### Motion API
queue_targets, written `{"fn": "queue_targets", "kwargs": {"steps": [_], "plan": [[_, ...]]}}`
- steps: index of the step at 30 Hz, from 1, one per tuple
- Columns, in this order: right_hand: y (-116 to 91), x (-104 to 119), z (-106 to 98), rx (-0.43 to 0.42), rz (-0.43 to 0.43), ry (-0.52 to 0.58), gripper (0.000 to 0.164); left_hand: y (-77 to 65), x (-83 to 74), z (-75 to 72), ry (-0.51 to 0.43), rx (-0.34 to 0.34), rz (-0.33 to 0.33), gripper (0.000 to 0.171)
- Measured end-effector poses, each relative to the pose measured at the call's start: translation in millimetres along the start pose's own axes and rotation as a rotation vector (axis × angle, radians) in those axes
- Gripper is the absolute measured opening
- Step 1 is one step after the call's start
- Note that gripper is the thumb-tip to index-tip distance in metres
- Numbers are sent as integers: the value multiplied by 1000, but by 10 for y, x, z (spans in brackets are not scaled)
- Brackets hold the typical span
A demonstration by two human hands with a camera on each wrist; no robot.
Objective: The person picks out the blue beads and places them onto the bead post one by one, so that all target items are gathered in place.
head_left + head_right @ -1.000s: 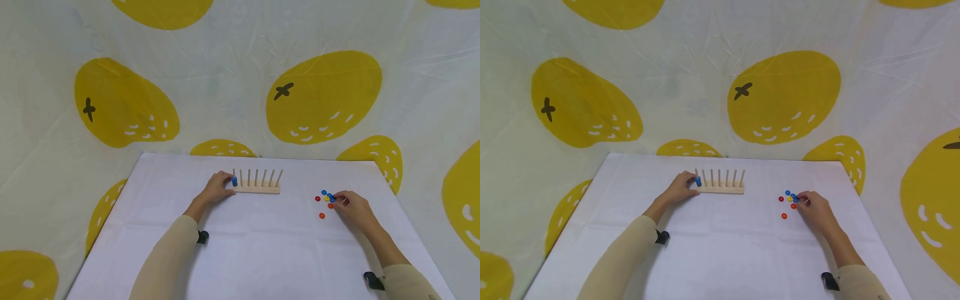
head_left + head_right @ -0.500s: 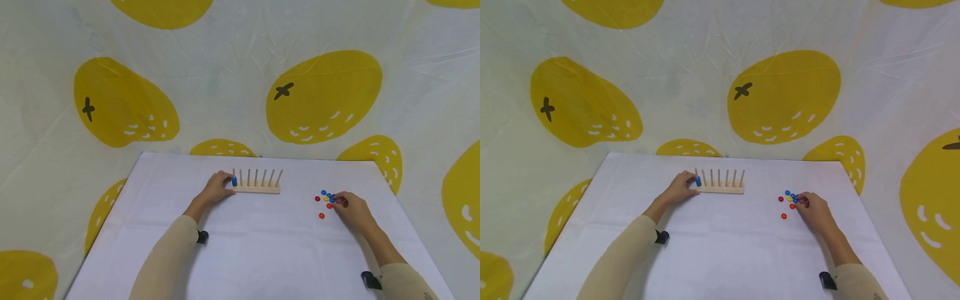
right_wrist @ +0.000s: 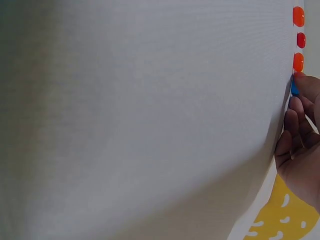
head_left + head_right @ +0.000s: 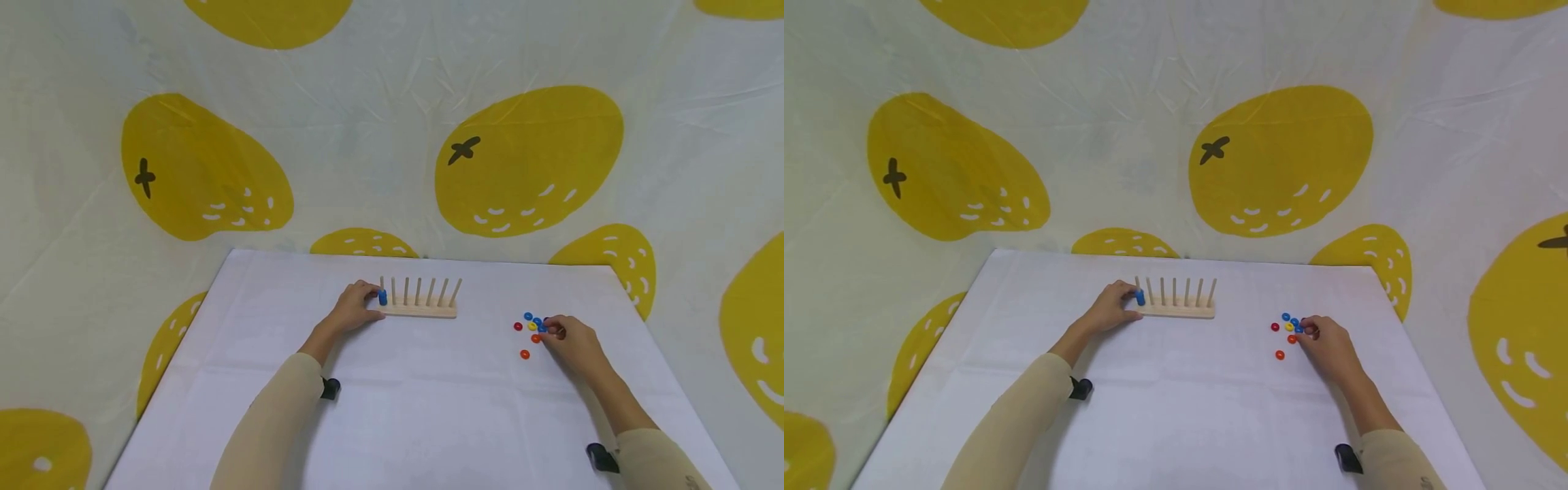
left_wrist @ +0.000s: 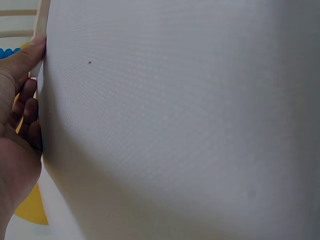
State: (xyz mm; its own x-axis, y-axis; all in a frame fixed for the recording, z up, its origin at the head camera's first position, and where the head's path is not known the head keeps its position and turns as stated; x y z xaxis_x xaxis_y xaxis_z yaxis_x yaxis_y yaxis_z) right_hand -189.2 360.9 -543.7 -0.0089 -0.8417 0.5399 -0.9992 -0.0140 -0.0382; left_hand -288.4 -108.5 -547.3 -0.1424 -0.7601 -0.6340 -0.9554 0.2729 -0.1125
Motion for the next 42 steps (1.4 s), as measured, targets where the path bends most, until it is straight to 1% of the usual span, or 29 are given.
{"fn": "queue_targets", "kwargs": {"steps": [9,23,33,38,42], "plan": [[17,7,46,4,33,14,36,-9,0,6,-12,2,-7,59],[-19,24,2,3,29,-2,38,11,31,38,10,-9,-20,60],[-42,67,-87,-6,-5,11,34,37,64,53,14,-9,-10,60],[-27,116,-186,-38,-33,15,31,28,56,49,8,1,-9,60],[6,194,-281,-85,-73,12,29,19,50,46,0,4,-17,60]]}}
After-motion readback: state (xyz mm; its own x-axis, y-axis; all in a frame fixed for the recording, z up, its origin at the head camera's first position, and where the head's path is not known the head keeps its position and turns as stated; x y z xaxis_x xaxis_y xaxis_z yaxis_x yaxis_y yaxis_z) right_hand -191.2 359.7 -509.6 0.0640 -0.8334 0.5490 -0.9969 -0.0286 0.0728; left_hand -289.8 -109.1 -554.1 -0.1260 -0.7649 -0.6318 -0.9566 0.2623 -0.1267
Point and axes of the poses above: each hand's wrist, its own y-axis towards the middle knuckle, its own z-axis out of the palm, x = y × z, the point moved 3 cm from there along y, towards the middle knuckle, and after that the axes turned 4 degrees about -z, right-handed, at the moved point
